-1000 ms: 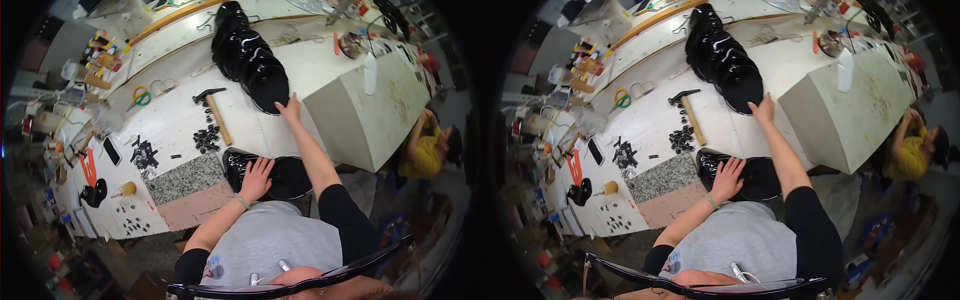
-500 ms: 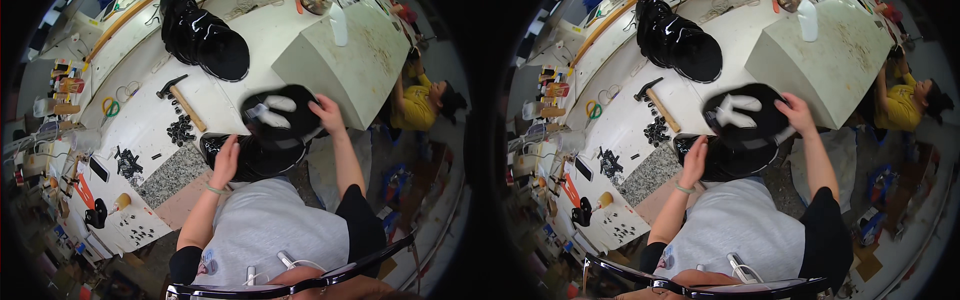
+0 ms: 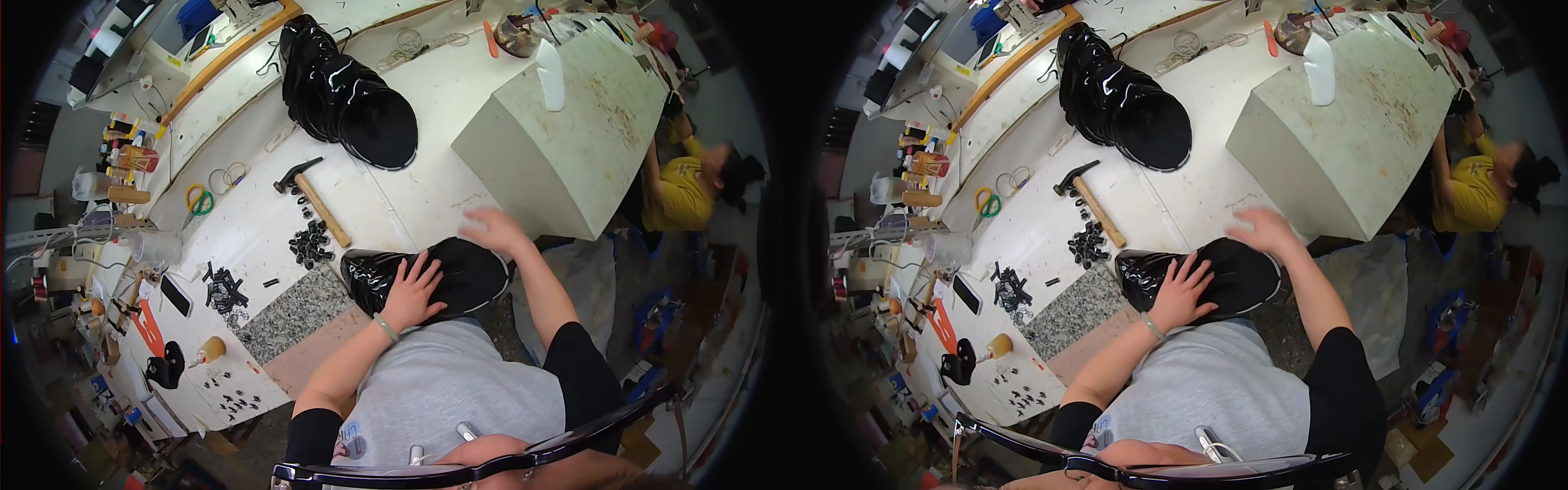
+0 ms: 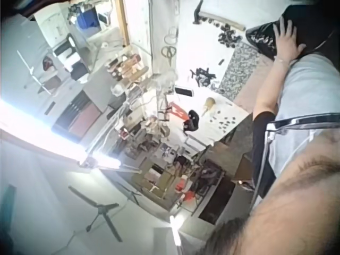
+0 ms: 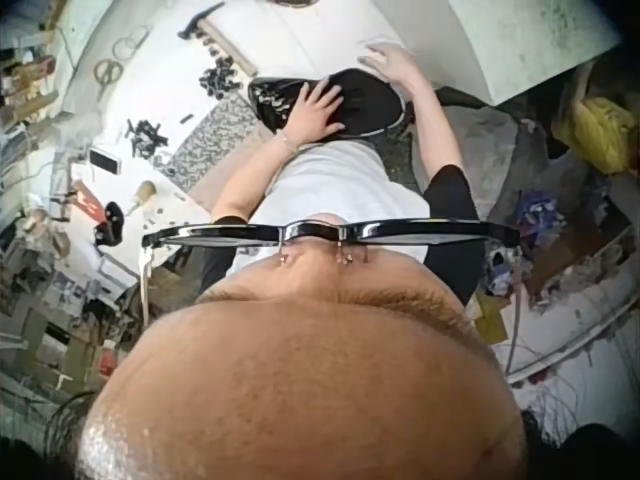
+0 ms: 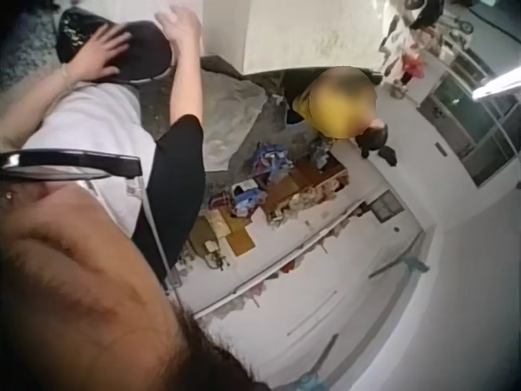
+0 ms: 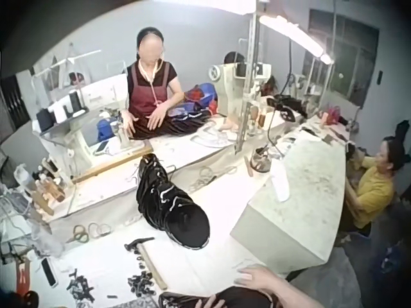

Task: The person places lining inserts into shoe upper components by hand, nests the shoe uppers into a stack, and arranges small metal fasteners on the table.

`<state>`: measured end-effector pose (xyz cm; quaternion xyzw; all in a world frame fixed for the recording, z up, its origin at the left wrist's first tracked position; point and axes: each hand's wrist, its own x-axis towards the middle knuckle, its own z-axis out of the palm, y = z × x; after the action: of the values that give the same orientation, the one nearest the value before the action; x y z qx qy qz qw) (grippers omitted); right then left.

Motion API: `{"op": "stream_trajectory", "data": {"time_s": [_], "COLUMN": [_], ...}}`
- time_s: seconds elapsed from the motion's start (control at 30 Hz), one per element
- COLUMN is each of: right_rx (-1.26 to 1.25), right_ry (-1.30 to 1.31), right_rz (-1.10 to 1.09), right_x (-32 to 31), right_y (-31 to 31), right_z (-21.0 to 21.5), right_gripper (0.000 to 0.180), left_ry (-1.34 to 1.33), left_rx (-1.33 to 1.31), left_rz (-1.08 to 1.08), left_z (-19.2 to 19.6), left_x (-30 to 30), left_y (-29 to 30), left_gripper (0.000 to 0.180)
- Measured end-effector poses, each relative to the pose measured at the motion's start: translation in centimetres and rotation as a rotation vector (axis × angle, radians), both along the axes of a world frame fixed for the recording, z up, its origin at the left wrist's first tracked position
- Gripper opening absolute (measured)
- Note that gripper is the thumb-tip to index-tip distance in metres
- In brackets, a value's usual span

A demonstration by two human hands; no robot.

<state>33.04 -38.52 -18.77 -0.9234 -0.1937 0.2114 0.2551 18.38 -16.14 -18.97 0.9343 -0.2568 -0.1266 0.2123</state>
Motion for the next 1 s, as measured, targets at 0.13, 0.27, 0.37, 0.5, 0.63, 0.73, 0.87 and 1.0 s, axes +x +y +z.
{"op": "stream_trajectory", "data": {"time_s": [0.13, 0.27, 0.37, 0.5, 0.63, 0.73, 0.87, 1.0], "right_rx": [0.086, -0.165, -0.176, 0.344, 0.869, 1.019, 0.691, 1.120], "right_ry": [-0.178, -0.237, -0.241, -0.027, -0.090, 0.025, 0.068, 0.115], "right_rz": [-0.197, -0.404, -0.563, -0.753, -0.671, -0.674, -0.563, -0.608], "right_x": [8.8, 13.0, 12.0, 11.2, 7.9, 4.5, 1.3, -2.0], "right_y": [7.2, 15.0, 18.3, 15.5, 8.7, 3.8, -3.6, -5.2], "right_z": [-5.9, -11.7, -8.6, -7.4, -4.1, 0.8, -3.1, 1.8], "right_gripper": [0.066, 0.071, 0.058, 0.037, 0.026, 0.029, 0.028, 0.024], "left_ry": [0.004, 0.034, 0.047, 0.045, 0.131, 0.081, 0.182, 0.206], "left_rx": [-0.020, -0.049, -0.037, -0.066, -0.308, -0.478, -0.574, -0.730], "left_rz": [-0.003, -0.004, 0.021, 0.005, 0.083, 0.250, 0.411, 0.667], "left_z": [0.5, 0.4, 0.3, 0.6, 1.2, -0.2, -0.2, -0.3], "left_x": [0.6, 0.9, 0.5, 0.9, 1.2, 0.6, 0.7, 1.2], "left_y": [-0.9, -0.9, -0.2, -0.6, 0.3, 1.9, 1.6, 1.6], "left_gripper": [0.067, 0.068, 0.068, 0.069, 0.065, 0.057, 0.047, 0.041]}}
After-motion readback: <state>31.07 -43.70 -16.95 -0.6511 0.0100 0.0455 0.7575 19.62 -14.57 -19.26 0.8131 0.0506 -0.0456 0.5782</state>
